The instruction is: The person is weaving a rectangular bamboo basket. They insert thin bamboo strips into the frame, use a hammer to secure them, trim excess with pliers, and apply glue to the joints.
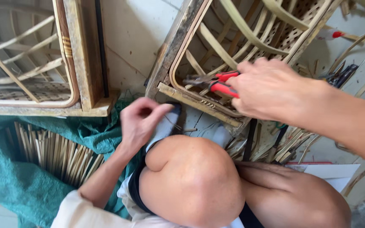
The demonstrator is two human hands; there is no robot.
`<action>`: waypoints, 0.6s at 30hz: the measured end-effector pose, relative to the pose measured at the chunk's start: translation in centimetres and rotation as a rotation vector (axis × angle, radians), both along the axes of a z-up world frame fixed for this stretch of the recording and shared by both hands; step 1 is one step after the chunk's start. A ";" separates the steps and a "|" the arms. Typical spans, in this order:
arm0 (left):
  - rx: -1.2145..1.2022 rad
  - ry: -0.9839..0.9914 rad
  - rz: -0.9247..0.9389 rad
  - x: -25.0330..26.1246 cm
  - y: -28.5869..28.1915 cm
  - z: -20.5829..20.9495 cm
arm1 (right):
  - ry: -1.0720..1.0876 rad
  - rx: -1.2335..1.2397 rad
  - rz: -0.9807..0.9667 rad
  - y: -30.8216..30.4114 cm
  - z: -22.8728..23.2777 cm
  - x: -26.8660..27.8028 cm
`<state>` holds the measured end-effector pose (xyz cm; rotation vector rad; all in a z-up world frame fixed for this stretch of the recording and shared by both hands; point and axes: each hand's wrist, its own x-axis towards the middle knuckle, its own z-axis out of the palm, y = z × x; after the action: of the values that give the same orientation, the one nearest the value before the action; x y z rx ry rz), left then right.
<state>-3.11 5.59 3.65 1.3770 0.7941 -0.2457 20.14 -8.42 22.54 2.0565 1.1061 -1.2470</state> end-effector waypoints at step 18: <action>0.078 -0.440 0.092 7.9 4.3 -3.2 | 0.037 0.247 -0.855 -5.9 -0.1 3.4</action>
<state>4.80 9.87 0.46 1.3966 0.5002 0.1596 23.50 -14.35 22.46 2.8477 0.3703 -1.5695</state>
